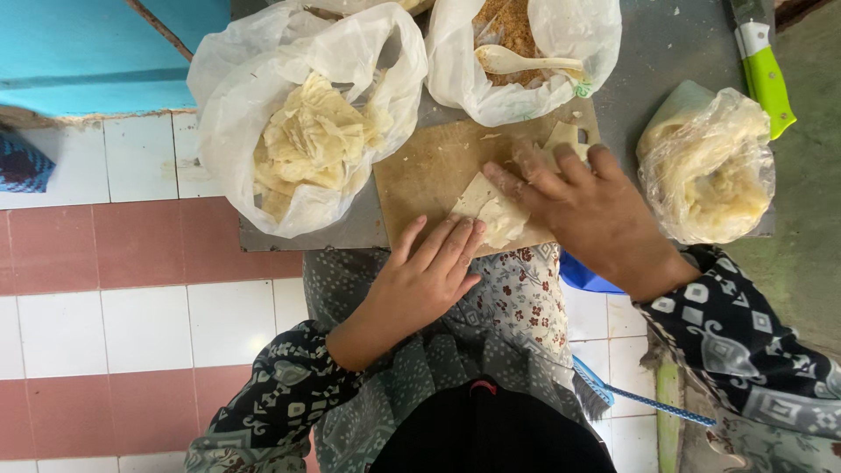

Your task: The person sits on the floor with a cutting board on their lap, kneads a piece of dough, cuts it into smaller pieces with a knife, and folds each piece over a scoop of brown filling taken from a plastic bag, placing the folded pieces into a growing pile.

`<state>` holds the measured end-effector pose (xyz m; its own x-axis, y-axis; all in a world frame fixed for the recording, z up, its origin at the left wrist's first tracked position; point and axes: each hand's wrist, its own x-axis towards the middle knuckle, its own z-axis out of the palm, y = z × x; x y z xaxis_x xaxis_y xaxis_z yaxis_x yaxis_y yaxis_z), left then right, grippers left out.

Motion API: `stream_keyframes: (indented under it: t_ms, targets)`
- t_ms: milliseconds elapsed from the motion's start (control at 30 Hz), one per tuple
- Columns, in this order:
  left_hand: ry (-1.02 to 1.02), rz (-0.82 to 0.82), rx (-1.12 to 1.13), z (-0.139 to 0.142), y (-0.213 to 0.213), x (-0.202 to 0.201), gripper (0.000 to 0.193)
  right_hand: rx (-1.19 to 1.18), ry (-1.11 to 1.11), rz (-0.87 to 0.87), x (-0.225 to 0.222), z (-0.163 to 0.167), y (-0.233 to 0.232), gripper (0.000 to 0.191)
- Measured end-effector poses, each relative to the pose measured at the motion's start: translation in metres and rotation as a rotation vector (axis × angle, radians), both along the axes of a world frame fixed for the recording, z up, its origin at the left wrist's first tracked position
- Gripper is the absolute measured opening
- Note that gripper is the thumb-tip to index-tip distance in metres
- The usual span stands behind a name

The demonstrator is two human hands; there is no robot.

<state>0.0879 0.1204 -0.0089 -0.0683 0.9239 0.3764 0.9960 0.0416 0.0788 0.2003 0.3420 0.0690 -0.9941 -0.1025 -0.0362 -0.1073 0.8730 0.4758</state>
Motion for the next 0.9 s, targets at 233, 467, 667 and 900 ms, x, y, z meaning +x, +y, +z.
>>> stream_keyframes:
  t_ms: [233,467,667,900]
  targets:
    - [0.013,0.054,-0.066,0.01,-0.002,0.012,0.074,-0.087,-0.046,-0.002,0.0,-0.006,-0.004,0.077]
    - [-0.122,0.095,0.036,0.018,0.011,0.014,0.053,-0.474,0.547,-0.188,-0.041,-0.028,0.077,0.022]
    - [-0.368,0.297,0.193,0.017,0.033,0.015,0.013,-0.406,0.447,-0.192,-0.075,-0.067,0.118,0.009]
    - [-0.42,0.602,0.059,0.024,0.044,0.016,0.044,-0.171,0.394,-0.085,-0.069,-0.067,0.113,0.005]
